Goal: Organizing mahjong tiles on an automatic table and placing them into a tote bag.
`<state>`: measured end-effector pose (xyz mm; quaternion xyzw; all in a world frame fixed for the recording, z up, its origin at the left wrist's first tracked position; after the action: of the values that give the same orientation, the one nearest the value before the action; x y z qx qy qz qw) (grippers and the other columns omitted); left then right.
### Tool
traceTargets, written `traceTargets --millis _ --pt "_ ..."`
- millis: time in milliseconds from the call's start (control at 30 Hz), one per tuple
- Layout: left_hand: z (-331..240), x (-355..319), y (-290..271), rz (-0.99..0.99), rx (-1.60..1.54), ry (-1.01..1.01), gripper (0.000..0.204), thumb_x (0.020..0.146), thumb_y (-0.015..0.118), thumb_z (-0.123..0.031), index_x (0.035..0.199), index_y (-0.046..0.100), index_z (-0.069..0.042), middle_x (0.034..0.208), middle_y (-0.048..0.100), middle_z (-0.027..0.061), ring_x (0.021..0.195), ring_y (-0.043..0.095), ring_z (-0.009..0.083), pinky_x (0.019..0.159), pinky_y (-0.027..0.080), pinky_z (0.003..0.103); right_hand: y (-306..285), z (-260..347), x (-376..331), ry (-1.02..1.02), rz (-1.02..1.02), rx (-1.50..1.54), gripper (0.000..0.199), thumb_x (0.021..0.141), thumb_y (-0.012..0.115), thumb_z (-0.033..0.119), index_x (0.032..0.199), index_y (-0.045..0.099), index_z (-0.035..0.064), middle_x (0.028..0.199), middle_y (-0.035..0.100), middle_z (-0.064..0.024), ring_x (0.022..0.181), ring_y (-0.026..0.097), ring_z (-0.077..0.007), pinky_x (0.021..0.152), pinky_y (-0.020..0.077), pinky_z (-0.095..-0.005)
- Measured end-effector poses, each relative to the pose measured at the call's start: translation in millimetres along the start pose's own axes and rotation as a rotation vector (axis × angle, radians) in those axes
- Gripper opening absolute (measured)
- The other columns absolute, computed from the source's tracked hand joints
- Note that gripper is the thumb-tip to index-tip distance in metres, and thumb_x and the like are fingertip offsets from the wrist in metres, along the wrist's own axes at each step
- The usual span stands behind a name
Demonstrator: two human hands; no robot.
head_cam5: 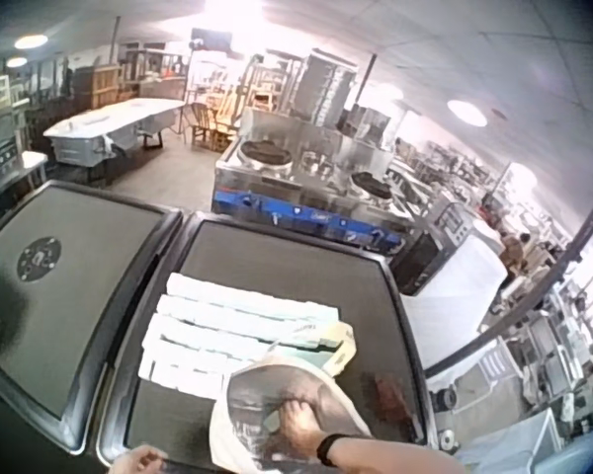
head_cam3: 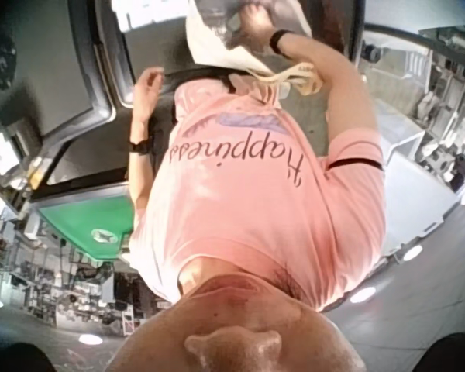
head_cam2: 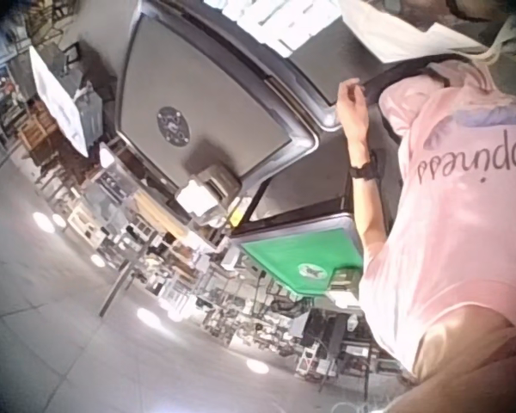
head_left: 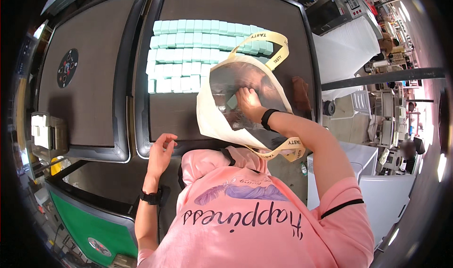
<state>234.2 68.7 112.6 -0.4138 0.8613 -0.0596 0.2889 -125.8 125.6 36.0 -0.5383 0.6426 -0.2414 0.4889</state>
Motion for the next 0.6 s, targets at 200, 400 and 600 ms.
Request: traceTargets --millis 200,400,600 --pt "5.6 -4.6 7.1 0.014 0.013 -0.018 0.019 0.098 0.058 -0.01 0.115 0.066 -0.006 0.092 0.071 0.0023 0.072 0.06 0.0088 0.058 0.047 0.025 -32.0 9.2 -10.9 -0.116 -0.319 0.228 0.044 0.085 0.067 0.03 0.122 0.06 0.0078 0.112 0.058 -0.0092 0.111 0.054 -0.0264 0.091 0.0394 -0.0395" --pt "-3.8 -8.4 12.2 0.044 0.032 -0.045 0.019 0.098 0.059 -0.007 0.116 0.065 -0.006 0.093 0.073 0.0063 0.073 0.064 0.014 0.069 0.054 0.031 -25.0 21.5 15.3 -0.022 -0.103 0.238 0.044 0.083 0.068 0.032 0.12 0.061 0.0072 0.111 0.064 -0.0101 0.114 0.054 -0.0253 0.095 0.0377 -0.0404" --pt "2.9 -6.5 5.1 0.0 0.041 -0.034 0.019 0.098 0.059 -0.008 0.116 0.065 -0.005 0.093 0.073 0.0067 0.073 0.064 0.014 0.069 0.054 0.031 -32.3 -4.9 20.0 -0.143 -0.011 0.359 0.039 0.08 0.069 0.013 0.117 0.063 0.0067 0.114 0.067 -0.0097 0.11 0.063 -0.0269 0.094 0.046 -0.0389"
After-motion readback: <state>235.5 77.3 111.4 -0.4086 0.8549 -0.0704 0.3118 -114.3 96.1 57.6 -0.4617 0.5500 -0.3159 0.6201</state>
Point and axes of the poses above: each hand's wrist, its own x-axis towards the middle knuckle, its own y-axis out of the palm, z = x × y, the point moved 4 cm from there along x, towards the middle knuckle
